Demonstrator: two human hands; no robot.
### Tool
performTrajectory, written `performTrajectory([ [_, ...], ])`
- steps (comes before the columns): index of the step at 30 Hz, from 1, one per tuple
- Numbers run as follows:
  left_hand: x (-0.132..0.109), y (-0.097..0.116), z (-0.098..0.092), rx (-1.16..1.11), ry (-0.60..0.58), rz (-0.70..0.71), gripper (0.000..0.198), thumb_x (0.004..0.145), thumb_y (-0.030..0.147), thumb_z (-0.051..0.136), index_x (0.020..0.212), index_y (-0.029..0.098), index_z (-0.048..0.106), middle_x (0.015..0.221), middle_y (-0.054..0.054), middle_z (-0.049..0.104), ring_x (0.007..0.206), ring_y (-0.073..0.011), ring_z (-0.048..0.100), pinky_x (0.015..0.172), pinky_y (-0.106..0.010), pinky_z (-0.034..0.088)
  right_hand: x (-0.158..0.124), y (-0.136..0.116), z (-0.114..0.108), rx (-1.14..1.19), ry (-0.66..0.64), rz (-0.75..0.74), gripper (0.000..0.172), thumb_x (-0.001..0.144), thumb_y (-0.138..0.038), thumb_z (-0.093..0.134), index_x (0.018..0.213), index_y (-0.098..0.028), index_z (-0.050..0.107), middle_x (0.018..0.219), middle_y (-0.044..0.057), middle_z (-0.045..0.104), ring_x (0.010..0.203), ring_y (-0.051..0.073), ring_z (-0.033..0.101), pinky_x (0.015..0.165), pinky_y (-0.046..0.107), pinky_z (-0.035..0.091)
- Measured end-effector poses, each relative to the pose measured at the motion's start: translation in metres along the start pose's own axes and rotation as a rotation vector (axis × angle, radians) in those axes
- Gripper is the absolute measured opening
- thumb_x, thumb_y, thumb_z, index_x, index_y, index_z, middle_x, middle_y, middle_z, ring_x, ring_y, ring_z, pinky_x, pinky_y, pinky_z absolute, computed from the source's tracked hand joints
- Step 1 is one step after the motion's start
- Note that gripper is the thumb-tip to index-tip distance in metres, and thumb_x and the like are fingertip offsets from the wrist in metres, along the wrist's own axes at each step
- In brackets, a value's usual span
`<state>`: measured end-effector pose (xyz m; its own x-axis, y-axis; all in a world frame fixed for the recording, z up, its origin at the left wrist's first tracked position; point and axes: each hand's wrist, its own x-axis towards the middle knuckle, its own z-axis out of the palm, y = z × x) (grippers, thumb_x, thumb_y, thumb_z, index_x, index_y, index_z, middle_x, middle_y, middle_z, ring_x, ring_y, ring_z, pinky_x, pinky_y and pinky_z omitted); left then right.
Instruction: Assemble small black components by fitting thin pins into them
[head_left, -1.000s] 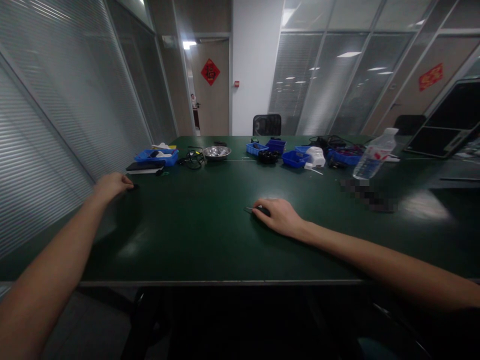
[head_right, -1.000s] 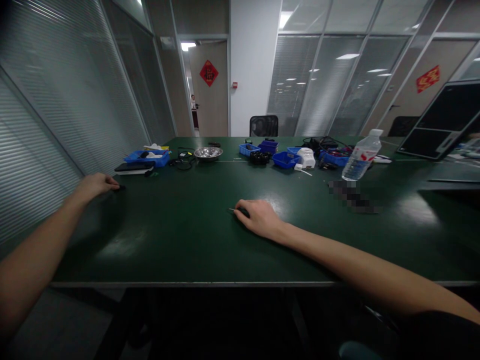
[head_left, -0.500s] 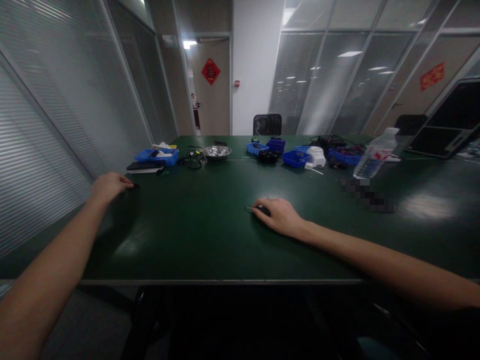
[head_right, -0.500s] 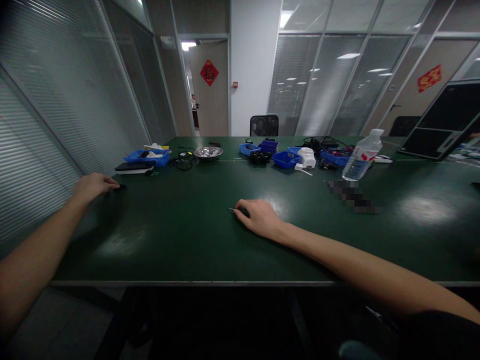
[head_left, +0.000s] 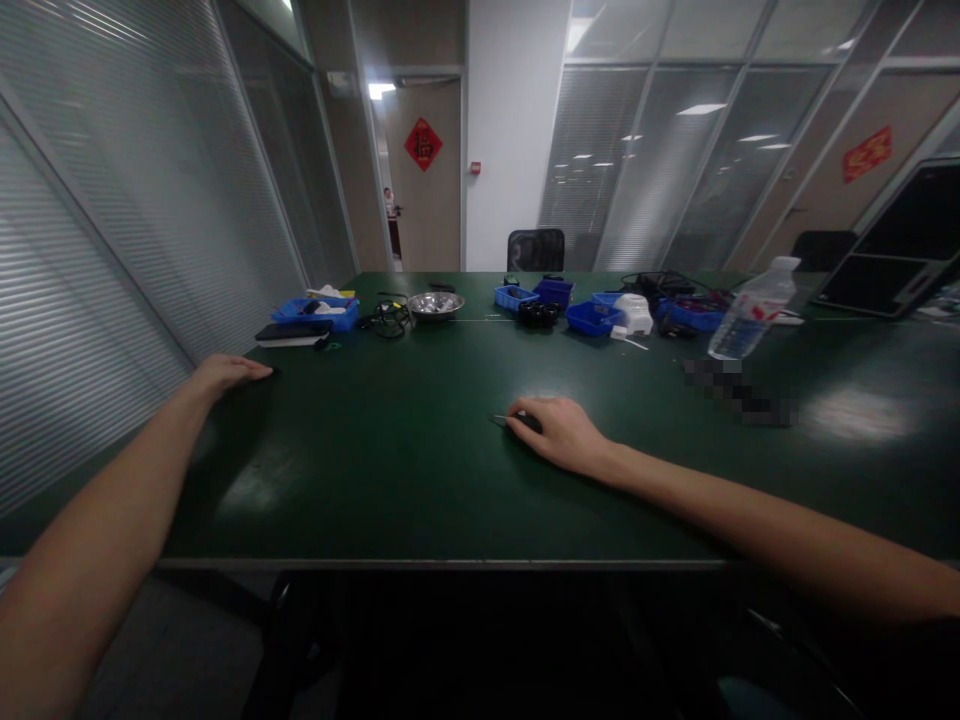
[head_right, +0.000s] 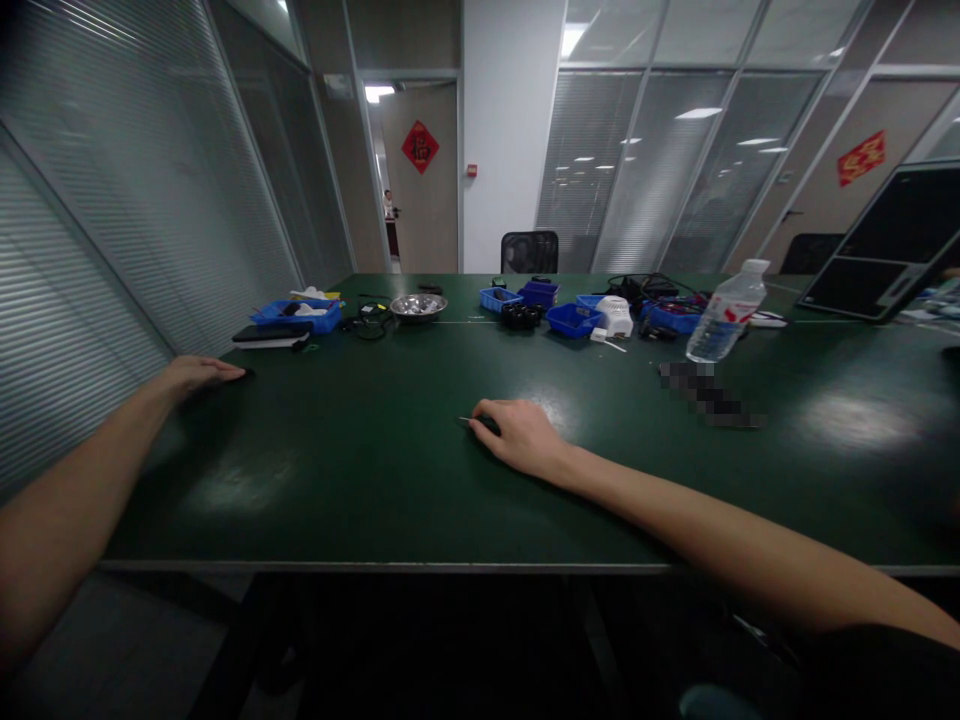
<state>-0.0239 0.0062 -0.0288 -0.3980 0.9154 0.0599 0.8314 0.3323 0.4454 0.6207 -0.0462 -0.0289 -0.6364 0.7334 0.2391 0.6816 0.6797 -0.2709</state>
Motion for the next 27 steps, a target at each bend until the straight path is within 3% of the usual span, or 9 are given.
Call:
performTrajectory([
  [4,-0.019,0.017,-0.005,0.026,0.045,-0.152,0.049,0.088,0.046,0.077,0.117,0.006,0.076,0.085,-0.005,0.074,0.076,-0.0149,0.06,0.066,-0.021,0.042,0.001,0.0,0.001,-0.029,0.008,0.004,0.03,0.107,-0.043,0.053,0.117,-0.022,0.072,0.094,0.006,0.075,0.077,0.019,0.066,0.068,0.03,0.042],
  [10,-0.049,0.064,0.004,0.457,0.141,0.076,0.04,0.098,0.038,0.063,0.117,0.007,0.078,0.103,-0.012,0.07,0.08,-0.0178,0.051,0.067,-0.022,0.031,0.0,-0.001,0.001,-0.027,0.01,0.016,0.031,0.107,-0.044,0.052,0.118,-0.023,0.072,0.095,0.007,0.076,0.08,0.02,0.067,0.069,0.031,0.043],
  [15,-0.056,0.092,0.026,0.549,0.17,0.182,0.032,0.097,0.023,0.06,0.107,-0.002,0.077,0.099,-0.017,0.068,0.083,-0.0213,0.054,0.072,-0.026,0.035,0.0,-0.001,0.001,-0.03,0.016,0.008,0.031,0.107,-0.043,0.052,0.117,-0.022,0.072,0.095,0.007,0.076,0.079,0.02,0.067,0.069,0.031,0.043],
  [21,-0.059,0.104,0.035,0.59,0.217,0.227,0.028,0.099,0.02,0.059,0.105,-0.003,0.074,0.092,-0.015,0.068,0.086,-0.0227,0.057,0.078,-0.028,0.043,0.0,0.001,0.003,-0.025,0.023,-0.011,0.03,0.107,-0.043,0.052,0.117,-0.023,0.072,0.095,0.006,0.077,0.077,0.019,0.067,0.068,0.03,0.043],
  [27,-0.054,0.099,0.038,0.547,0.242,0.255,0.028,0.1,0.024,0.059,0.101,0.0,0.074,0.102,-0.016,0.069,0.09,-0.0239,0.059,0.079,-0.031,0.045,0.0,0.002,0.003,-0.02,0.035,-0.021,0.03,0.107,-0.043,0.053,0.116,-0.023,0.072,0.096,0.006,0.077,0.08,0.02,0.068,0.07,0.031,0.044],
])
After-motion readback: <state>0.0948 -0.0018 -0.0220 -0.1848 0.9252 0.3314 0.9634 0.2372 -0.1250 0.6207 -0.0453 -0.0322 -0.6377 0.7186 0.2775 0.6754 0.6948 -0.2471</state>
